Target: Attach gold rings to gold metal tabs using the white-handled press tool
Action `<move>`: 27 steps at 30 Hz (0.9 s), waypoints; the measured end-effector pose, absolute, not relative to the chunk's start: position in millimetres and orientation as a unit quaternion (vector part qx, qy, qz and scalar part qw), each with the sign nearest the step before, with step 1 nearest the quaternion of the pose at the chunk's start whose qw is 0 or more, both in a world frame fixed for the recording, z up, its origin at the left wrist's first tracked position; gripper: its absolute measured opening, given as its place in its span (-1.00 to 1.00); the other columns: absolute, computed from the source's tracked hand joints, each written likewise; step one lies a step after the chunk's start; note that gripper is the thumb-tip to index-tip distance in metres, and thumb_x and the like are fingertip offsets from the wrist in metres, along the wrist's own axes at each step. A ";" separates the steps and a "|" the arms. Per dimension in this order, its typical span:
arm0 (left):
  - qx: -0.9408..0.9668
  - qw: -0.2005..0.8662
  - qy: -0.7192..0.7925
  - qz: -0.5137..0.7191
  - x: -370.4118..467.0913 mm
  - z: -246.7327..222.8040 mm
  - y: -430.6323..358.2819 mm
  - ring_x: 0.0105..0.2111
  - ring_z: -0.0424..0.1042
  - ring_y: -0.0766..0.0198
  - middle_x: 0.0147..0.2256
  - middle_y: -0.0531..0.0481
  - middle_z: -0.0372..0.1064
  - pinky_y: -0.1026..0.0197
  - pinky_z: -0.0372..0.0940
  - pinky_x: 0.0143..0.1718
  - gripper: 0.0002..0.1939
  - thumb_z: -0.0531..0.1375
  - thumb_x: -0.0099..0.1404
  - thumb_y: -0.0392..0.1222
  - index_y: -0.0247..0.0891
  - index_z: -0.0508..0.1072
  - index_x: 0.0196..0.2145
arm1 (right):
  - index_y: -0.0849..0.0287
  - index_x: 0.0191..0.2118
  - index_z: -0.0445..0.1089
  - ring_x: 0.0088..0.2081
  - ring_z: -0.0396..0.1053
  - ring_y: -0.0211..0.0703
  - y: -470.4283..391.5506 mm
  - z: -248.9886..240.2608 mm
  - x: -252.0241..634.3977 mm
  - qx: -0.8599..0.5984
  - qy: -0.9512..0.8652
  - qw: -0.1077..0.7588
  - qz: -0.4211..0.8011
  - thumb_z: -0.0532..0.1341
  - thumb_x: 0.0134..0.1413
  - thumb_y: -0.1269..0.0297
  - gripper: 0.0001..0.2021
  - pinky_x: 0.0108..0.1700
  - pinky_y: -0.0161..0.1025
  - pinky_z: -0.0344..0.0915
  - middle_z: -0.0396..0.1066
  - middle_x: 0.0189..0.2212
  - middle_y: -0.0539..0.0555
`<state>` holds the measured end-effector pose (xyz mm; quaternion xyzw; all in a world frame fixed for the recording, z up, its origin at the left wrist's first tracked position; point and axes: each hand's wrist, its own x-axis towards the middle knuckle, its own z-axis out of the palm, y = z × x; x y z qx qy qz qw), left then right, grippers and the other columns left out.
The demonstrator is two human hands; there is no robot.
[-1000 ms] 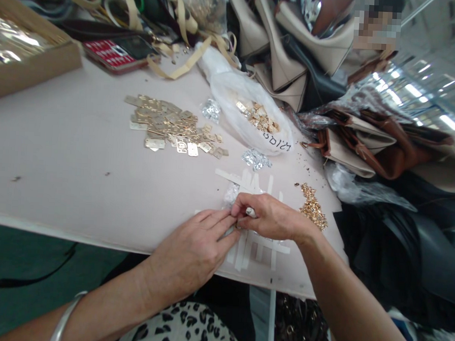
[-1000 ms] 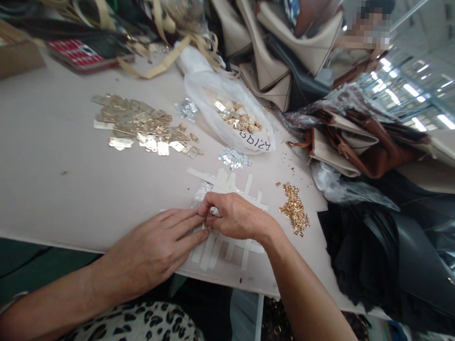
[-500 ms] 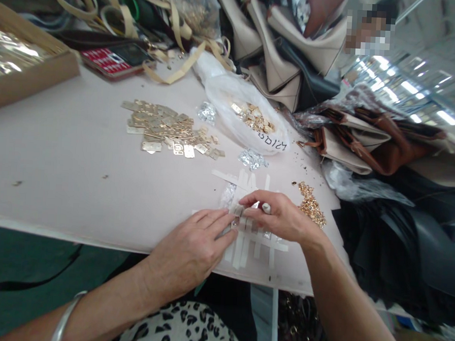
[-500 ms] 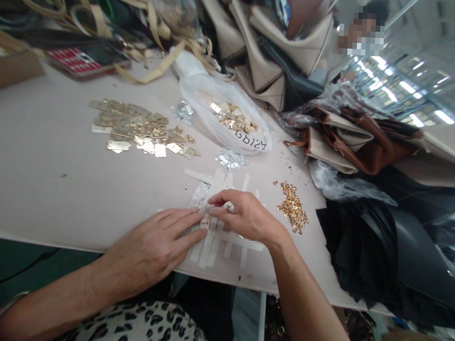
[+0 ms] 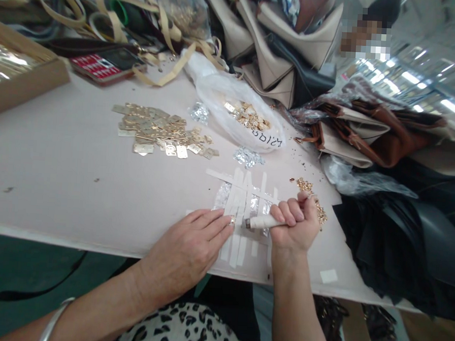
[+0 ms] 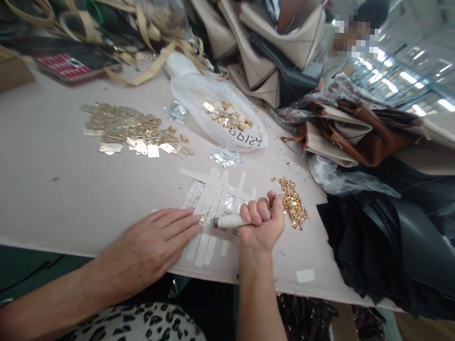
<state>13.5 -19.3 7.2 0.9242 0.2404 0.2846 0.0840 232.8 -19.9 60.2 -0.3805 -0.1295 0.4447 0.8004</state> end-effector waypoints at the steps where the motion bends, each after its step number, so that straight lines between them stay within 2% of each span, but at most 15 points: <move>1: 0.924 0.083 0.241 0.285 13.7 8.4 -19.2 0.11 0.39 0.06 0.07 -0.11 0.48 -0.01 0.26 0.15 -0.67 0.00 0.46 -0.33 -0.34 0.48 0.04 | 0.15 -0.44 0.44 -0.76 -0.22 -0.42 -17.6 54.0 231.7 -0.373 -0.101 0.806 0.448 0.13 0.33 0.18 -0.67 -0.69 -0.45 -0.03 -0.10 -0.78 -0.27; 4: 0.923 0.083 0.241 0.288 14.1 11.0 -18.4 0.09 0.40 0.08 0.04 -0.11 0.49 0.00 0.26 0.15 -0.66 -0.02 0.46 -0.36 -0.35 0.49 0.02 | 0.16 -0.47 0.43 -0.77 -0.20 -0.43 -13.1 40.7 229.4 -0.363 -0.055 0.808 0.460 0.10 0.36 0.17 -0.63 -0.70 -0.45 -0.05 -0.06 -0.79 -0.26; 10: 0.927 0.095 0.242 0.270 11.9 9.7 -18.4 0.13 0.37 0.07 0.10 -0.09 0.47 0.01 0.21 0.18 -0.66 -0.01 0.47 -0.32 -0.34 0.48 0.05 | 0.16 -0.45 0.44 -0.78 -0.19 -0.45 -14.4 28.9 231.5 -0.367 -0.093 0.801 0.464 0.24 0.26 0.15 -0.72 -0.70 -0.48 -0.02 -0.04 -0.78 -0.28; 20: 0.930 0.116 0.235 0.257 10.1 3.5 -18.5 0.20 0.31 0.06 0.17 -0.10 0.41 0.00 0.12 0.26 -0.66 0.04 0.47 -0.28 -0.35 0.44 0.11 | 0.21 -0.40 0.46 -0.77 -0.15 -0.47 -16.3 23.5 237.4 -0.347 -0.098 0.798 0.482 0.25 0.23 0.25 -0.80 -0.69 -0.50 0.01 0.01 -0.77 -0.27; 27: 0.926 0.129 0.244 0.256 10.2 0.8 -21.2 0.20 0.32 0.05 0.18 -0.14 0.40 -0.01 0.13 0.27 -0.64 0.06 0.45 -0.26 -0.35 0.45 0.11 | 0.22 -0.39 0.47 -0.75 -0.22 -0.47 -17.8 26.5 234.8 -0.374 -0.119 0.791 0.469 0.28 0.20 0.26 -0.83 -0.69 -0.51 0.01 -0.07 -0.76 -0.28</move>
